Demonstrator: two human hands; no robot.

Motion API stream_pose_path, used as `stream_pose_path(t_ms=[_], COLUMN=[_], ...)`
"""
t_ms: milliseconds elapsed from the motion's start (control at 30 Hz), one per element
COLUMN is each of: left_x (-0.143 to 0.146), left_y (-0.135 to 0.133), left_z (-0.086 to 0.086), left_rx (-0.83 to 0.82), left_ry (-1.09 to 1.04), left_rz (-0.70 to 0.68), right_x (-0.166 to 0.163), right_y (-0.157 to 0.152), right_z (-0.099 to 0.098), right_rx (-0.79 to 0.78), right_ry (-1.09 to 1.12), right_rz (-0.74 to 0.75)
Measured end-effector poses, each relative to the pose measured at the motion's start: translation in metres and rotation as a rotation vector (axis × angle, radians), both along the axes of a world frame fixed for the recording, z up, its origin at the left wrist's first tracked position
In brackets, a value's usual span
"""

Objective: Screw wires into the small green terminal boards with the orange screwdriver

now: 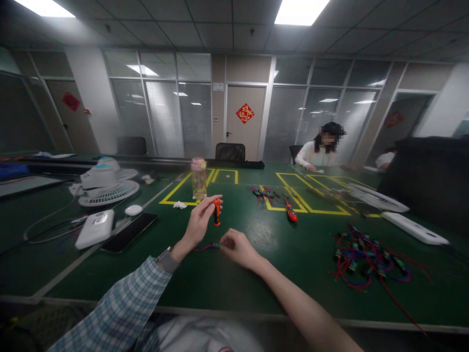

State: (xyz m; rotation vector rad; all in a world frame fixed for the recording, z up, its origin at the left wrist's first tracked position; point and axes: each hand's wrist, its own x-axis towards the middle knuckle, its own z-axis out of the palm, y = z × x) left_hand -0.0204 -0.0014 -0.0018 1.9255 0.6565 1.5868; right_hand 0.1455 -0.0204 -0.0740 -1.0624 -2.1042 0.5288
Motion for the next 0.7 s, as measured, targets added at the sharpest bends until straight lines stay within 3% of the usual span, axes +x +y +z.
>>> stream_pose_path(t_ms=[100,333,567,700], left_x=[0.0006,0.0028,0.0009,0.0008], left_y=[0.0009,0.0014,0.0033,0.0030], left_z=[-0.0016,-0.0038,-0.0040,-0.0035], left_rx=[-0.049,0.028,-0.081,-0.078], left_ry=[-0.060,-0.056,-0.121,-0.127], left_rz=[-0.045,0.077,-0.054,-0.051], right_x=[0.0002,-0.0005,0.0013,0.0008], right_y=[-0.0004,-0.0015,0.0003,-0.0002], right_z=[0.0007,0.0031,0.0002,-0.0005], right_rx=[0.002,-0.005,-0.019,-0.003], right_ry=[0.004,-0.005,-0.028,-0.026], right_rz=[-0.001,-0.022,-0.023,-0.038])
